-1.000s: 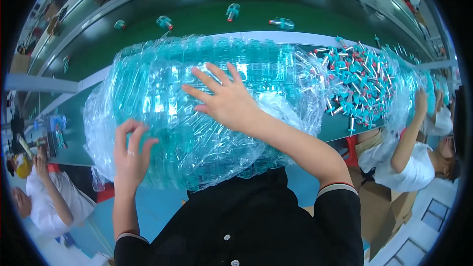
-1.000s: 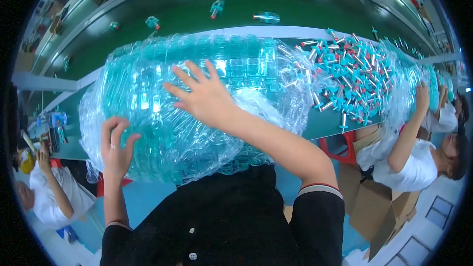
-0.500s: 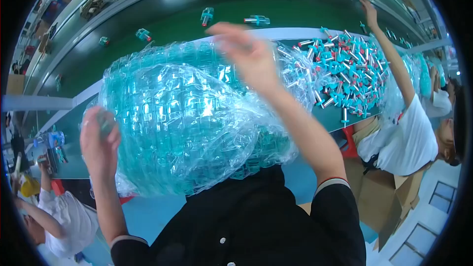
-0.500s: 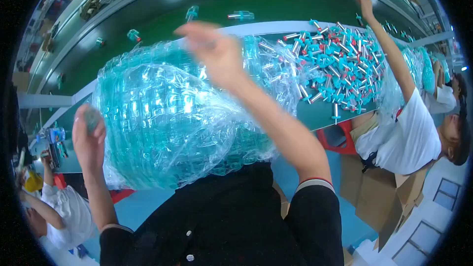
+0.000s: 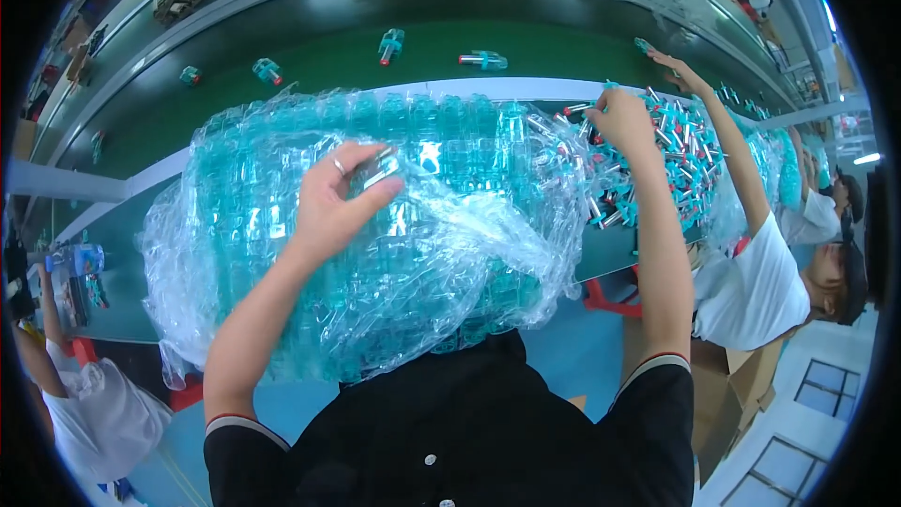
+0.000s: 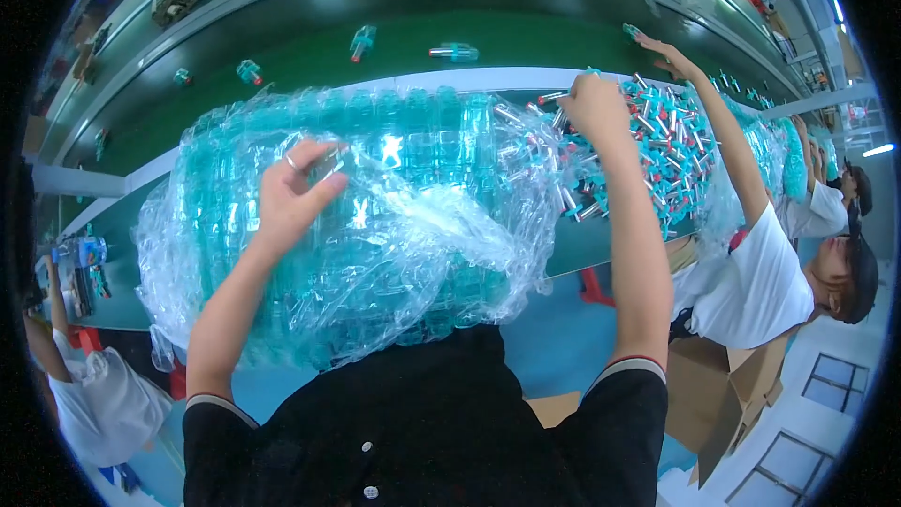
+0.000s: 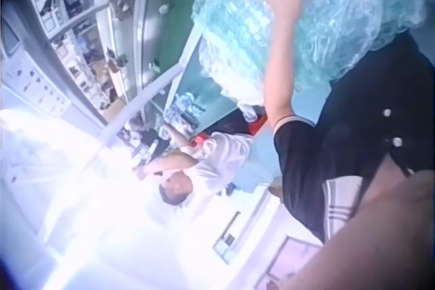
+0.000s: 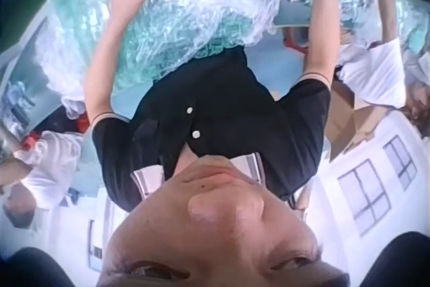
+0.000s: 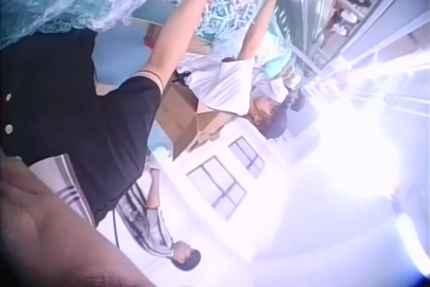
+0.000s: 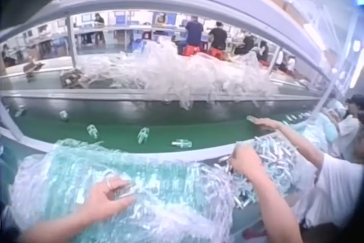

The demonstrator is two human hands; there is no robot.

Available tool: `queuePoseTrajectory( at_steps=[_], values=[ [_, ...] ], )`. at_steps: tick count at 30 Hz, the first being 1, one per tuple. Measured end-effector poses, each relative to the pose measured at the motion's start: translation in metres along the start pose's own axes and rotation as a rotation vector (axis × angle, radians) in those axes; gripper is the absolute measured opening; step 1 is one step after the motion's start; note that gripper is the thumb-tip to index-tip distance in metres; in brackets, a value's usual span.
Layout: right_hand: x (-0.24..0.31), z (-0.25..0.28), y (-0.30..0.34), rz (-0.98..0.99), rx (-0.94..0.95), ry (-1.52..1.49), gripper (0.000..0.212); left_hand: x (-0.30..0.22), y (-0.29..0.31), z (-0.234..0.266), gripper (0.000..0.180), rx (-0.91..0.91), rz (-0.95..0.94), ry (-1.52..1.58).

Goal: The person assembles small green and silver plastic components by hand at a factory workstation.

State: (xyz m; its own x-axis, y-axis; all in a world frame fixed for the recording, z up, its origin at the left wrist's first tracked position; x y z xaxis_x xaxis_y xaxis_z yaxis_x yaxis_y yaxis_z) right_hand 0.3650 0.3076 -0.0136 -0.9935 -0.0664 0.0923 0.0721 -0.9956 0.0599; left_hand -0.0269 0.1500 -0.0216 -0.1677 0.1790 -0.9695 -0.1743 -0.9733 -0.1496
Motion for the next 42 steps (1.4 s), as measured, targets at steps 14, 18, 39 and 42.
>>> queuePoseTrajectory(
  at_steps=[14,18,39,42],
  values=[
    [0.019,0.029,0.039,0.191,-0.517,-0.778,0.024,-0.004,0.0,-0.009,0.047,0.049,-0.034,0.006],
    [0.138,0.033,0.089,0.327,0.101,-1.267,0.022,-0.013,0.004,-0.006,0.046,-0.002,-0.101,-0.028],
    [0.21,-0.037,0.138,0.284,0.262,-1.427,0.015,-0.025,0.009,-0.02,0.046,0.127,-0.263,-0.259],
    [0.212,-0.032,0.142,0.287,0.128,-1.317,0.015,-0.025,0.01,-0.019,0.045,0.093,-0.241,-0.249]
  ],
)
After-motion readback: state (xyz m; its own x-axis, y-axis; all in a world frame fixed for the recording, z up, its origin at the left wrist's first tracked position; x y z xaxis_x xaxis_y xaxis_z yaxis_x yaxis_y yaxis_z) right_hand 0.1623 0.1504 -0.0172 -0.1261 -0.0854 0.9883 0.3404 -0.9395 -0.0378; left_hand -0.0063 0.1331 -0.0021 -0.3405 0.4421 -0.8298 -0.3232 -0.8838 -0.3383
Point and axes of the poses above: each hand's wrist, its own y-axis away from the middle knuckle, its own z-axis out of the back of the hand, x = y × z, the point moved 8 cm from there along -y, towards the middle knuckle, and after that the axes turned 5 degrees about x, right-handed, at the moved point
